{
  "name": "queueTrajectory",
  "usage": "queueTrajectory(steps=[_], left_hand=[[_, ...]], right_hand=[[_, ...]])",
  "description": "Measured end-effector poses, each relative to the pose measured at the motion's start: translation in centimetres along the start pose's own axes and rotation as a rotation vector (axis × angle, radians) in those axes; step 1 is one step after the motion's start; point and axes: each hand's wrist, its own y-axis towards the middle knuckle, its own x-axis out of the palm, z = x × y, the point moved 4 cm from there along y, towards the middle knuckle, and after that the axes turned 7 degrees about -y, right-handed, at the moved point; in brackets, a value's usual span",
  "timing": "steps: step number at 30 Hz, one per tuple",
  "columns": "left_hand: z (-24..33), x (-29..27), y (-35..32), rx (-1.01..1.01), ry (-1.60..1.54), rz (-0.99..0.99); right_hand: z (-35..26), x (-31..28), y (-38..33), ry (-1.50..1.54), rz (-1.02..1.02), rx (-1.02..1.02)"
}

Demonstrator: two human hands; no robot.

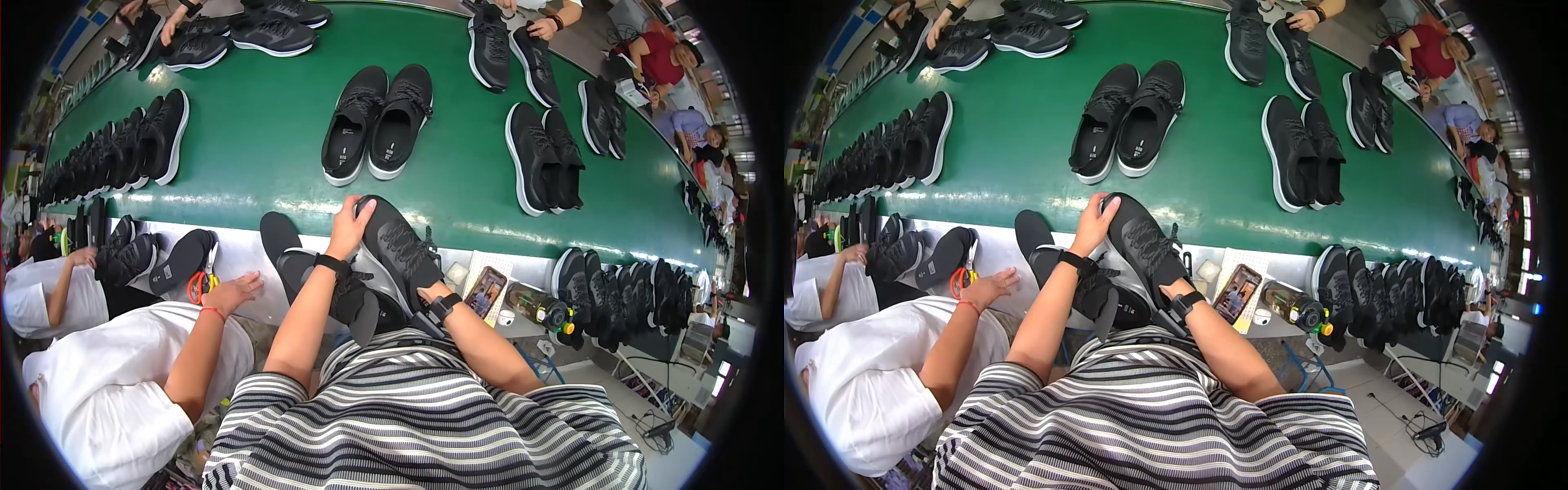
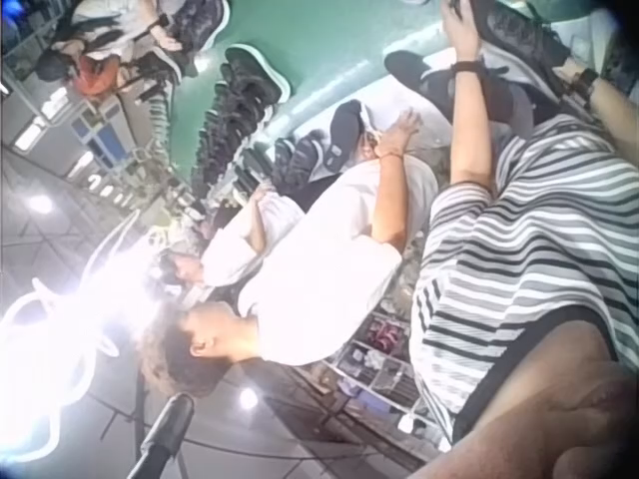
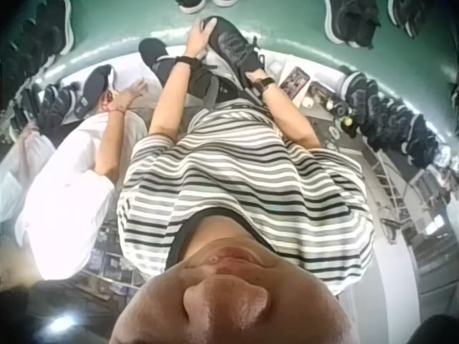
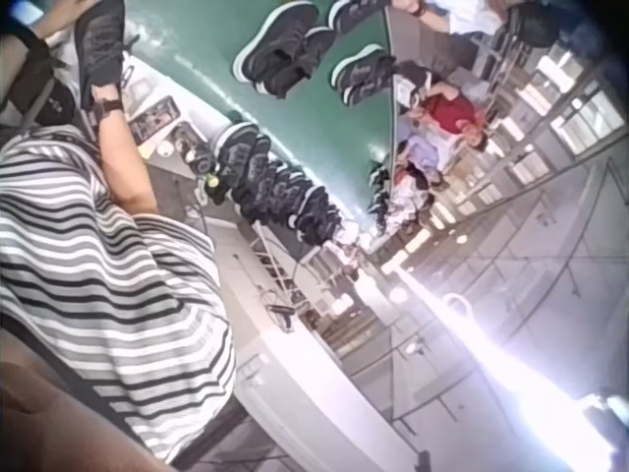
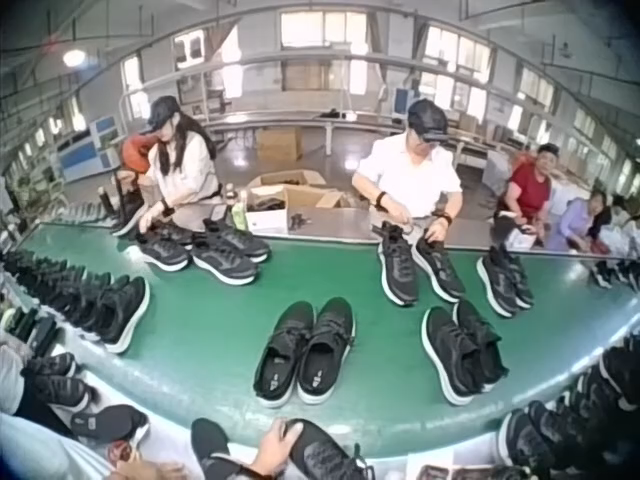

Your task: Inspecting and organizing black sneakers on a factory conveyor belt.

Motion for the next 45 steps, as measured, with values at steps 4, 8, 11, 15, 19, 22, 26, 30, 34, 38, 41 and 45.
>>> queueTrajectory(steps=[4, 8, 11, 15, 19, 22, 26, 30, 34, 38, 41, 45], left_hand=[[-0.6, -0.8, 0.3, -0.046, -0.004, 0.034], [-2.1, -1.8, 0.4, 0.038, -0.024, 0.055], [-3.6, -5.1, 1.2, 0.033, 0.056, 0.164], [-4.8, -8.2, 2.7, 0.006, -0.096, 0.062], [-4.6, -6.7, 2.1, -0.061, -0.143, -0.129], [-1.4, -6.3, 0.3, 0.112, 0.467, -0.089], [5.0, -7.2, -5.2, 0.335, 0.200, -0.041], [8.8, -8.7, -14.4, 0.229, 0.119, 0.009], [10.7, -6.4, -22.9, 0.421, 0.267, -0.182], [9.0, -2.8, -25.4, -0.024, 0.257, -0.445], [8.1, -0.9, -26.2, -0.115, 0.215, -0.450], [6.6, 0.1, -28.2, -0.324, 0.292, -0.469]], right_hand=[[-1.0, -0.8, -0.3, 0.046, -0.017, -0.021], [-2.9, -2.8, -1.3, 0.193, -0.112, -0.022], [-4.6, -5.2, -3.3, 0.429, -0.080, -0.142], [-5.1, -8.2, -6.2, 0.302, -0.099, -0.249], [-5.4, -7.6, -5.0, 0.716, -0.033, -0.069], [-6.1, -7.4, -2.3, 0.636, 0.017, -0.065], [-4.1, -10.3, -2.5, 0.344, 0.244, -0.107], [0.1, -9.9, -3.9, 0.195, 0.037, 0.129], [0.8, -5.9, -2.3, 0.281, -0.188, 0.093], [0.5, -3.4, -2.4, -0.167, -0.212, 0.073], [0.2, -1.9, -4.8, -0.199, -0.095, 0.003], [0.5, 0.0, -6.7, -0.169, -0.260, 0.092]])
